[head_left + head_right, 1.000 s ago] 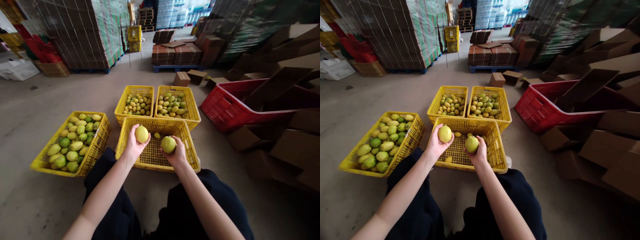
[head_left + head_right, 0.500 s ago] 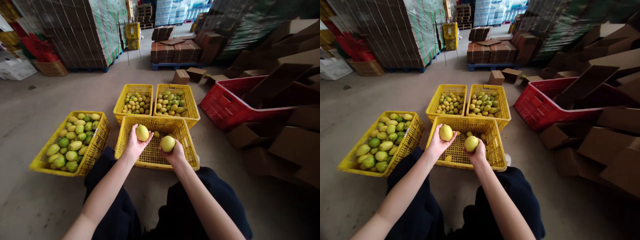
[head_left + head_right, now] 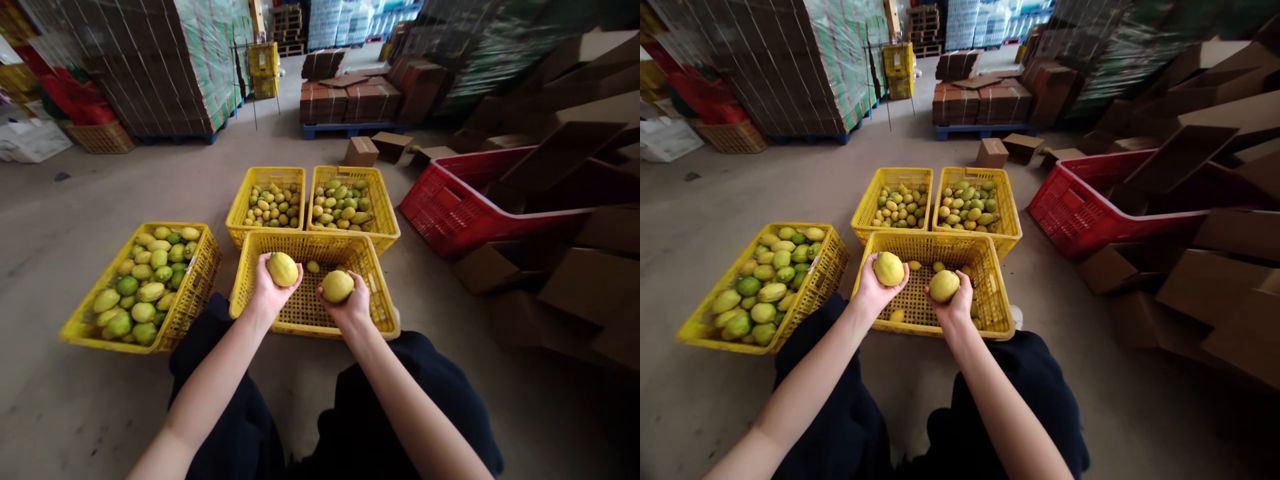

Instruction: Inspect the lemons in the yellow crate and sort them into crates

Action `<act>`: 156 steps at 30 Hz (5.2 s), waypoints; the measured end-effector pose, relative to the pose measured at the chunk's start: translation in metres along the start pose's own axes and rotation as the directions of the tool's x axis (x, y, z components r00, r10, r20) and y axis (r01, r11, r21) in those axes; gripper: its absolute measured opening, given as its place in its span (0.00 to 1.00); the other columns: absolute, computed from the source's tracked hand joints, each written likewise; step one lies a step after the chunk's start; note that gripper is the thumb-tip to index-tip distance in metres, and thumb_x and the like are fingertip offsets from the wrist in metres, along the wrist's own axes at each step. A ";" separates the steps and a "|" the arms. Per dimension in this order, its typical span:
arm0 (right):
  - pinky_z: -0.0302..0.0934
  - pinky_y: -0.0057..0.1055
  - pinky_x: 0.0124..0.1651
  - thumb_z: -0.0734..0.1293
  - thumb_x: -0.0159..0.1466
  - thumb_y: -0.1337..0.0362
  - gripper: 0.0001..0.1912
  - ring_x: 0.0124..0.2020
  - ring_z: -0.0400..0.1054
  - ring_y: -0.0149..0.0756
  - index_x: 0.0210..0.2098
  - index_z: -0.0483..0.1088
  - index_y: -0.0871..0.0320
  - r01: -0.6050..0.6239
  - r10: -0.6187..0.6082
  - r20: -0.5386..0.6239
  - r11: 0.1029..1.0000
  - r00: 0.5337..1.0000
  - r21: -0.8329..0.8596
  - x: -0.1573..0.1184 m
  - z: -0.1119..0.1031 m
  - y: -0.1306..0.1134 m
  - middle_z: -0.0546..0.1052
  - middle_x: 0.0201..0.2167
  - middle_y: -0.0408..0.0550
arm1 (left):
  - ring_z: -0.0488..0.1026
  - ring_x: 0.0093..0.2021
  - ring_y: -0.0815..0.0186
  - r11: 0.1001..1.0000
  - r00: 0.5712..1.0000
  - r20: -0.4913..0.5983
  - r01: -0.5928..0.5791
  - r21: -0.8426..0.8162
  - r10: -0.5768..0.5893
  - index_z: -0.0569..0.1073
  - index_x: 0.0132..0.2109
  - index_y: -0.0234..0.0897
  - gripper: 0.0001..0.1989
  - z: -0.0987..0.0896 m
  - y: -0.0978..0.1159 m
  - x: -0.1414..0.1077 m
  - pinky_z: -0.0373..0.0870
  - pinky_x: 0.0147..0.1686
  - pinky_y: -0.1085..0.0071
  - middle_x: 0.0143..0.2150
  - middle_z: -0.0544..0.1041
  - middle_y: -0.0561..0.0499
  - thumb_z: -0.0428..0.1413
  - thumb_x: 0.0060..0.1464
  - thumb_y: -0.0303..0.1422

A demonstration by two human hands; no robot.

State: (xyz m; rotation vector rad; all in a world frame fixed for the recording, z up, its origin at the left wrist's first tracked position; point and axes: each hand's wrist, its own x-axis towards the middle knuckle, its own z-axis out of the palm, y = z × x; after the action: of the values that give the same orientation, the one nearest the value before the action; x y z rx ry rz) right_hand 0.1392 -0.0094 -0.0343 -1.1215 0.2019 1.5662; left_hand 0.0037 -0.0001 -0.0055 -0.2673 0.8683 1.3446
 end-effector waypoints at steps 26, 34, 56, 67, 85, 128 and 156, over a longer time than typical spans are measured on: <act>0.66 0.31 0.20 0.56 0.58 0.60 0.06 0.19 0.67 0.34 0.29 0.60 0.54 0.037 -0.030 -0.112 0.998 0.993 0.058 0.001 -0.001 0.005 0.69 0.17 0.39 | 0.74 0.31 0.62 0.989 0.990 0.034 0.132 0.065 -0.134 0.69 0.33 0.32 0.09 0.000 -0.006 0.005 0.76 0.26 0.67 0.29 0.73 0.44 0.48 0.56 0.32; 0.69 0.34 0.24 0.53 0.61 0.61 0.10 0.23 0.70 0.35 0.33 0.63 0.55 0.030 -0.025 -0.046 0.994 0.999 0.107 -0.003 0.003 0.006 0.72 0.21 0.43 | 0.75 0.33 0.60 0.993 0.996 0.046 0.067 0.096 -0.071 0.70 0.35 0.32 0.10 -0.001 -0.006 0.002 0.78 0.31 0.62 0.30 0.73 0.45 0.49 0.55 0.35; 0.64 0.29 0.21 0.56 0.61 0.63 0.07 0.22 0.66 0.34 0.29 0.63 0.55 -0.056 0.057 0.024 0.998 0.998 -0.019 0.004 0.003 0.003 0.70 0.20 0.42 | 0.74 0.31 0.63 0.995 0.995 0.038 0.095 0.008 -0.096 0.69 0.35 0.33 0.09 0.001 -0.004 0.003 0.78 0.29 0.64 0.29 0.72 0.46 0.50 0.57 0.34; 0.70 0.36 0.26 0.53 0.65 0.61 0.12 0.29 0.72 0.40 0.36 0.65 0.58 -0.022 0.021 0.132 1.000 0.991 0.006 0.002 0.006 -0.009 0.75 0.26 0.50 | 0.75 0.33 0.60 0.998 0.998 0.058 -0.035 -0.058 0.039 0.70 0.35 0.32 0.10 -0.004 0.000 0.005 0.78 0.33 0.60 0.28 0.73 0.47 0.49 0.56 0.35; 0.63 0.25 0.18 0.57 0.66 0.56 0.14 0.21 0.68 0.33 0.30 0.64 0.59 -0.012 0.028 0.158 0.995 0.987 -0.099 -0.001 0.012 -0.009 0.72 0.21 0.46 | 0.73 0.31 0.65 0.999 0.998 -0.049 -0.036 -0.020 0.035 0.67 0.31 0.35 0.10 -0.001 0.001 0.006 0.77 0.30 0.67 0.28 0.71 0.49 0.46 0.58 0.31; 0.70 0.26 0.21 0.55 0.67 0.59 0.16 0.18 0.72 0.35 0.41 0.67 0.64 -0.182 0.254 0.400 0.961 0.881 -0.210 -0.002 -0.004 -0.011 0.78 0.21 0.51 | 0.76 0.32 0.65 0.957 0.962 0.125 0.215 0.194 -0.242 0.68 0.45 0.26 0.20 0.000 -0.005 0.001 0.76 0.24 0.76 0.34 0.73 0.40 0.41 0.63 0.39; 0.60 0.40 0.57 0.74 0.49 0.65 0.28 0.51 0.66 0.40 0.48 0.65 0.50 0.913 -0.689 0.602 0.337 0.404 -0.228 -0.009 -0.005 -0.005 0.71 0.49 0.46 | 0.65 0.56 0.59 0.240 0.522 0.665 -0.848 0.473 0.534 0.71 0.47 0.43 0.24 -0.006 -0.020 -0.023 0.65 0.54 0.67 0.52 0.70 0.48 0.66 0.40 0.30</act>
State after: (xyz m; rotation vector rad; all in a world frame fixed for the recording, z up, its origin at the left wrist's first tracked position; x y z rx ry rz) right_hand 0.1455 -0.0172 -0.0279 -0.9915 -1.0636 0.8155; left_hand 0.0208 -0.0256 0.0000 1.2399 1.2121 1.6103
